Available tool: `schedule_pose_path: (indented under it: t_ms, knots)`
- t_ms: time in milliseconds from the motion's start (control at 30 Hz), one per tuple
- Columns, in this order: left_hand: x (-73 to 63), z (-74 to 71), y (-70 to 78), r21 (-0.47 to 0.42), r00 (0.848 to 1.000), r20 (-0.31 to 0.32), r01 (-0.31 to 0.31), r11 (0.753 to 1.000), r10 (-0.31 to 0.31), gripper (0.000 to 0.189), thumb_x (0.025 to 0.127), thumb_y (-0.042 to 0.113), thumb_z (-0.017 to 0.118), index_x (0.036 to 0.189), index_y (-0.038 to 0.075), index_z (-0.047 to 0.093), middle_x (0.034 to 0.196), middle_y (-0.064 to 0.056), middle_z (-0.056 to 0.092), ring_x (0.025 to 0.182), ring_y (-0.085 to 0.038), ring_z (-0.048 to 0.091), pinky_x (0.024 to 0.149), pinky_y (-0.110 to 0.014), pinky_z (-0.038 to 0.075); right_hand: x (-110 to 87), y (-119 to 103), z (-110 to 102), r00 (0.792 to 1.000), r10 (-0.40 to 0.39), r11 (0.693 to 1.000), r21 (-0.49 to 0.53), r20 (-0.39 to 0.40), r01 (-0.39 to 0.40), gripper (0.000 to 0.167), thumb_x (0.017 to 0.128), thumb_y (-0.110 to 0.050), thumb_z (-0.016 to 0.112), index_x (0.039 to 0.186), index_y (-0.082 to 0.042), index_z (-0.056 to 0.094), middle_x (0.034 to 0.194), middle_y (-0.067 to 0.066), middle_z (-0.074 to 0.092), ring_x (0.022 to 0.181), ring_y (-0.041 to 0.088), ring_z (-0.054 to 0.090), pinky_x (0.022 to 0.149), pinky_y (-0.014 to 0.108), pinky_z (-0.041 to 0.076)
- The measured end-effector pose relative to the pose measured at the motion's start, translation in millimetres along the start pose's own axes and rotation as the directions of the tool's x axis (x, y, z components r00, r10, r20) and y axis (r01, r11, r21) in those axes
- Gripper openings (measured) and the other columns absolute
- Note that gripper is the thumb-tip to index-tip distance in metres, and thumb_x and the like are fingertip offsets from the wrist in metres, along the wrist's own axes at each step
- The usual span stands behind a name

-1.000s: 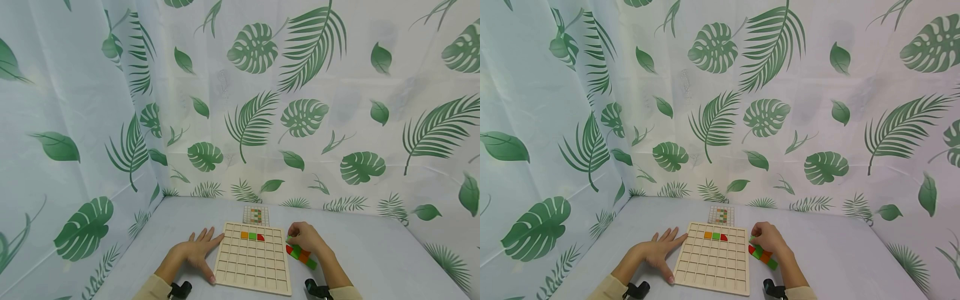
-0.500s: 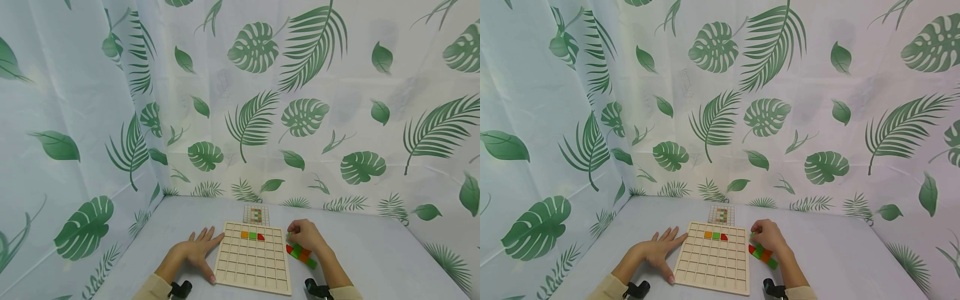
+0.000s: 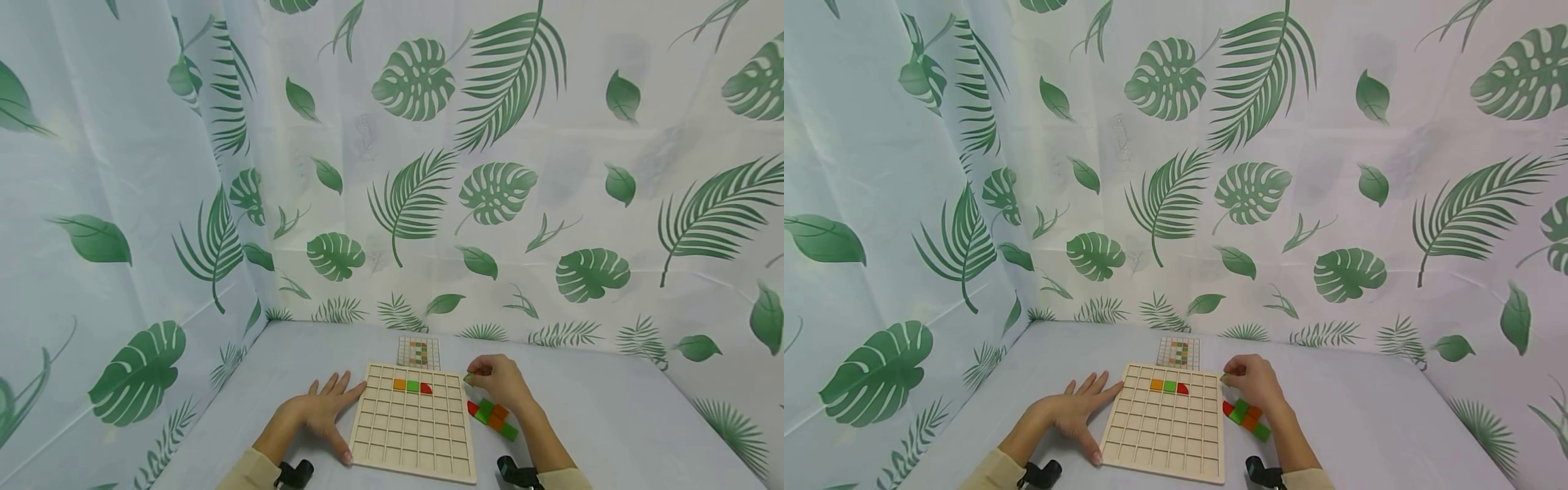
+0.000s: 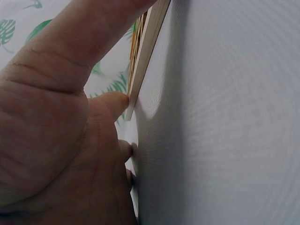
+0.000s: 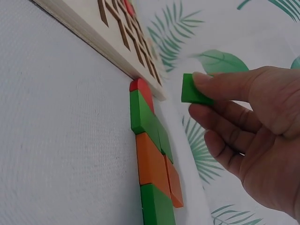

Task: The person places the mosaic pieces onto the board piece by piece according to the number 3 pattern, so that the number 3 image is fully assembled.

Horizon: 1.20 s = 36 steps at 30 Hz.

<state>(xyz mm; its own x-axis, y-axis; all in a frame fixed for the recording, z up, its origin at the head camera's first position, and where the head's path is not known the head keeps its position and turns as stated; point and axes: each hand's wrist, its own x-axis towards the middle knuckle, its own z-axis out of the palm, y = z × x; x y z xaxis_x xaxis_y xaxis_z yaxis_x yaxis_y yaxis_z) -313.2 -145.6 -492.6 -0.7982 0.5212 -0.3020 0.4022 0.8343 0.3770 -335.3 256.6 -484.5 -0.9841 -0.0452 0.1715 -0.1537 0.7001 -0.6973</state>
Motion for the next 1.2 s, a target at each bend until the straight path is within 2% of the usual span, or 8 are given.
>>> schedule_pose_path:
  t_ms: [200, 500, 600, 833, 1200]
  knots:
    - [-0.4, -0.2, 0.2, 0.004, 1.0, 0.0, -0.002, 1.0, 0.002, 0.134, 0.062, 0.061, 0.095, 0.168, 0.036, 0.016, 0.176, -0.016, 0.004, 0.162, -0.042, 0.0, 0.124, -0.074, 0.004, 0.9, -4.4, 1.6, 0.999, -0.04, 0.998, 0.044, -0.006, 0.04, 0.014, 0.091, -0.004, 0.077, 0.105, -0.005, 0.079, 0.095, 0.001, 0.077, 0.083, 0.015, 0.066, 0.076, 0.029, 0.059]
    - [-2.0, -0.7, 0.9, -0.001, 1.0, -0.004, -0.011, 1.0, 0.011, 0.134, 0.062, 0.06, 0.095, 0.168, 0.035, 0.016, 0.176, -0.017, 0.004, 0.162, -0.042, 0.0, 0.123, -0.074, 0.004, -0.2, -8.0, 6.0, 0.993, -0.118, 0.993, 0.033, -0.007, 0.118, 0.017, 0.093, -0.005, 0.076, 0.11, -0.004, 0.08, 0.103, 0.004, 0.079, 0.082, 0.012, 0.065, 0.07, 0.024, 0.055]
    - [-2.0, -0.6, 1.0, 0.001, 1.0, -0.005, -0.009, 1.0, 0.009, 0.134, 0.062, 0.061, 0.095, 0.168, 0.035, 0.016, 0.176, -0.017, 0.004, 0.162, -0.043, 0.0, 0.123, -0.074, 0.004, 0.0, -9.9, 8.0, 0.994, -0.113, 0.993, 0.044, -0.008, 0.113, 0.017, 0.093, -0.007, 0.076, 0.11, -0.006, 0.08, 0.104, 0.002, 0.078, 0.084, 0.014, 0.066, 0.072, 0.024, 0.056]
    - [-1.9, -0.5, 1.8, 0.0, 1.0, -0.005, -0.002, 1.0, 0.002, 0.134, 0.062, 0.061, 0.095, 0.168, 0.035, 0.017, 0.176, -0.016, 0.005, 0.162, -0.042, 0.0, 0.123, -0.074, 0.004, 0.0, -13.8, 13.3, 0.996, -0.083, 0.983, 0.169, 0.024, 0.077, 0.02, 0.094, -0.005, 0.075, 0.113, -0.001, 0.078, 0.103, 0.007, 0.077, 0.081, 0.025, 0.074, 0.069, 0.029, 0.063]
    - [-2.9, -1.1, 3.1, -0.002, 1.0, -0.003, -0.003, 1.0, 0.002, 0.134, 0.062, 0.06, 0.095, 0.168, 0.034, 0.017, 0.176, -0.016, 0.005, 0.162, -0.043, 0.0, 0.123, -0.074, 0.004, 0.0, -22.9, 24.8, 0.994, -0.108, 0.985, 0.132, -0.007, 0.108, 0.022, 0.094, -0.004, 0.075, 0.115, -0.005, 0.078, 0.108, 0.006, 0.076, 0.081, 0.021, 0.074, 0.07, 0.027, 0.058]
